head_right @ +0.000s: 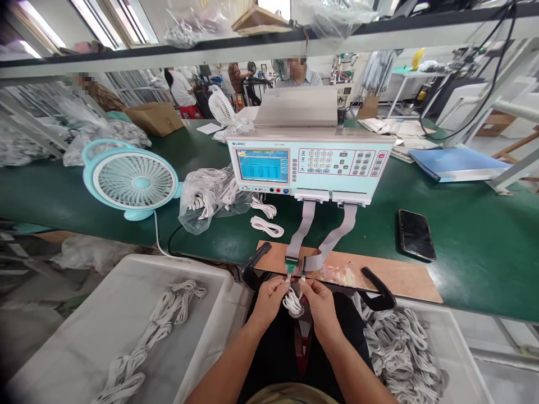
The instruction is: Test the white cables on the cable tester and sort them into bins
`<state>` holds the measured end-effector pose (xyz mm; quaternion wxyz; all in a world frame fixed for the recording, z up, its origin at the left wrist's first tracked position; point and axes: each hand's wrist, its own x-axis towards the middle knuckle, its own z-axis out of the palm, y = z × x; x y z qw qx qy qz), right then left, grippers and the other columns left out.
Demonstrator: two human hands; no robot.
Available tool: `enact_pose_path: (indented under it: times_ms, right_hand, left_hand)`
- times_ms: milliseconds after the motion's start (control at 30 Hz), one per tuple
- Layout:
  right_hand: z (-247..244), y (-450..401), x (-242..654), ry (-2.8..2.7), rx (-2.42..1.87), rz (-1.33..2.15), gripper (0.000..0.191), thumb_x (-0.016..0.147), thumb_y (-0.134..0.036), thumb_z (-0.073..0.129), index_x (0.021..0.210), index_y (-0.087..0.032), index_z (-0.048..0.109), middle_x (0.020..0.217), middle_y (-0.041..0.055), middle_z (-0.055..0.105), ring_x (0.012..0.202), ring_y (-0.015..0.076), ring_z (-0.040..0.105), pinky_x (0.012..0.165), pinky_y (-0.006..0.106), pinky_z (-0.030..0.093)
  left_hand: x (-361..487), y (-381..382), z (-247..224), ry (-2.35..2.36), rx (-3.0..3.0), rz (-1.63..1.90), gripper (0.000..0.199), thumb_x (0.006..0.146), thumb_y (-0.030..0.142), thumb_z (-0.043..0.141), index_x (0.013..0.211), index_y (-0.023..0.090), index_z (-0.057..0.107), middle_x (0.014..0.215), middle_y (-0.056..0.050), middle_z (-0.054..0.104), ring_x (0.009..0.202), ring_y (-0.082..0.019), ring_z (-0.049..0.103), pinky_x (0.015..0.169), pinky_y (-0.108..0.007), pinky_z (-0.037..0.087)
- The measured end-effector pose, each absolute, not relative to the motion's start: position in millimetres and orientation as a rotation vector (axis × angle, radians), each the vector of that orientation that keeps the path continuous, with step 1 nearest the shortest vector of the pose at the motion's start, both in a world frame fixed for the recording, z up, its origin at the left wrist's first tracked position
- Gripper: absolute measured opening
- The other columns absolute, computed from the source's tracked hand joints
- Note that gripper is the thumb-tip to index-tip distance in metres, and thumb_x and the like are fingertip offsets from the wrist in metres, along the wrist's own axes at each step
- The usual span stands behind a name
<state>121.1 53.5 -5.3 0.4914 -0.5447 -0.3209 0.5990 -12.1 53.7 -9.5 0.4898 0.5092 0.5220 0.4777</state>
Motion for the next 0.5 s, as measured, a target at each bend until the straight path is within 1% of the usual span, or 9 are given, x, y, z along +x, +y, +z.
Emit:
enact_pose_path:
  times_ms: [67, 167, 233, 367, 433, 500]
  right_hand:
    - [-4, 53, 121, -0.795, -1.324, 1.453, 0.035, 0.06, -0.048, 0.076, 0.057, -0.016, 0.061, 0.051, -0.0025, 0.048, 0.048, 0.0106, 0.036, 0.049, 0.024, 0.029]
    - [-5, 52, 121, -0.817, -1.315, 1.461, 0.034, 0.062, -0.048, 0.075, 0.062, -0.016, 0.064, 0.053, -0.0019, 0.05, 0.049, 0.0109, 0.037, 0.049, 0.024, 0.03]
    - [-8, 53, 121, -0.81, -1.307, 1.457, 0.034, 0.062, -0.047, 0.076, 0.064, -0.015, 0.065, 0.053, -0.0015, 0.051, 0.049, 0.0107, 0.037, 0.049, 0.023, 0.03]
    - [-12, 57, 121, -0.786, -1.298, 1.47, 0.035, 0.061, -0.048, 0.077, 0.065, -0.015, 0.066, 0.057, -0.0001, 0.055, 0.05, 0.0113, 0.041, 0.049, 0.024, 0.033]
    - [-10, 56, 123, -0.776, -1.304, 1.492, 0.038, 0.059, -0.05, 0.077, 0.068, -0.015, 0.067, 0.058, 0.0006, 0.057, 0.051, 0.0131, 0.045, 0.051, 0.025, 0.035]
    - [-6, 51, 125, -0.782, -1.329, 1.517, 0.042, 0.056, -0.054, 0.077, 0.07, -0.016, 0.067, 0.059, 0.0015, 0.059, 0.053, 0.0155, 0.05, 0.051, 0.026, 0.038]
  left_hand:
    - [-8, 52, -11, 1.276, 1.111, 1.195, 0.031, 0.079, 0.03, 0.052, 0.053, 0.014, 0.055, 0.056, 0.001, 0.049, 0.056, -0.011, 0.045, 0.056, -0.022, 0.035]
    - [-1, 47, -15, 1.268, 0.929, 1.237, 0.028, 0.079, 0.035, 0.055, 0.063, 0.012, 0.063, 0.06, -0.001, 0.054, 0.057, -0.012, 0.048, 0.057, -0.022, 0.037]
    - [3, 46, -19, 1.263, 0.881, 1.26, 0.029, 0.078, 0.037, 0.056, 0.068, 0.012, 0.066, 0.062, -0.001, 0.057, 0.058, -0.012, 0.049, 0.057, -0.022, 0.038]
    - [8, 51, -28, 1.257, 0.878, 1.27, 0.034, 0.08, 0.042, 0.055, 0.075, 0.011, 0.067, 0.062, -0.001, 0.057, 0.056, -0.011, 0.049, 0.054, -0.022, 0.038]
    - [9, 51, -26, 1.295, 0.903, 1.247, 0.035, 0.08, 0.043, 0.054, 0.072, 0.011, 0.067, 0.06, -0.001, 0.057, 0.055, -0.011, 0.049, 0.054, -0.023, 0.039]
    - [6, 45, -17, 1.373, 0.981, 1.226, 0.034, 0.08, 0.042, 0.056, 0.065, 0.012, 0.065, 0.058, -0.002, 0.057, 0.057, -0.013, 0.051, 0.056, -0.024, 0.041]
